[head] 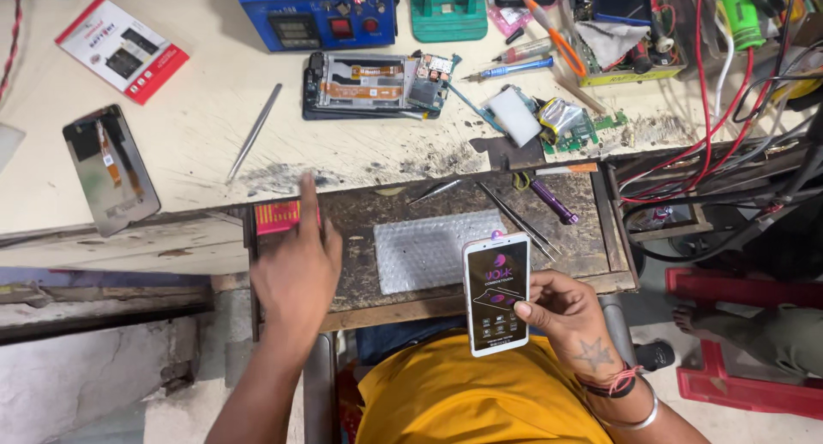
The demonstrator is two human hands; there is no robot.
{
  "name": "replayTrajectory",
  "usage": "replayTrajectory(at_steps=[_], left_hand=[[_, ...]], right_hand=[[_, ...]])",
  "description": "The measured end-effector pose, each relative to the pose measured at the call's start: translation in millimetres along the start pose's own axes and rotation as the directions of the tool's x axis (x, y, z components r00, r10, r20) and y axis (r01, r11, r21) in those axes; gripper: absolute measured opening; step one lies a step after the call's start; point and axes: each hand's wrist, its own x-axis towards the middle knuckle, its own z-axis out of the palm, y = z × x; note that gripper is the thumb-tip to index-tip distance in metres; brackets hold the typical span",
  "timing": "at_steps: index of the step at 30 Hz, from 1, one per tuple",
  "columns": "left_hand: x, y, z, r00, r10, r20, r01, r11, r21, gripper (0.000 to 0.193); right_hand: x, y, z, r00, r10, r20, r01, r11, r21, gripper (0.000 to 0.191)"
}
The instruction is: The person holds a smartphone with its screen lifted from the frame and wraps a yellow rubber band around the assembly to secure the screen. They then press and swipe on the phone's touchscreen to test it while the rubber band holds the parts together.
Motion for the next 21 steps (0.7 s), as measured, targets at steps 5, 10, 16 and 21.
replayTrajectory(at_steps=[5,10,16,21], left_hand=[[-54,19,-9,0.998,-0.049,-0.027,0.015,0.701,-0.713,0.028],[-91,60,1,0.782,0.285,0.554,0.54,0.135,-0.831,0.051],[-91,96,15,0.807,0.393,0.442,0.556,-0.251,-0.792,0.024],[-88,96,21,0.773,0.367,0.517,0.619,-0.264,-0.74,0.021]], right_hand=[[1,0,3,1.0,-0.011,0.005,0.011,0.999,-0.033,0.027],[4,2,19,0.996,0.027,0.082,-0.022,0.998,-0.054,0.029],[0,-11,40,0.999,-0.033,0.011,0.035,0.953,-0.301,0.035],[2,-25,21,0.982,-0.155,0.107,0.183,0.92,-0.347,0.035]])
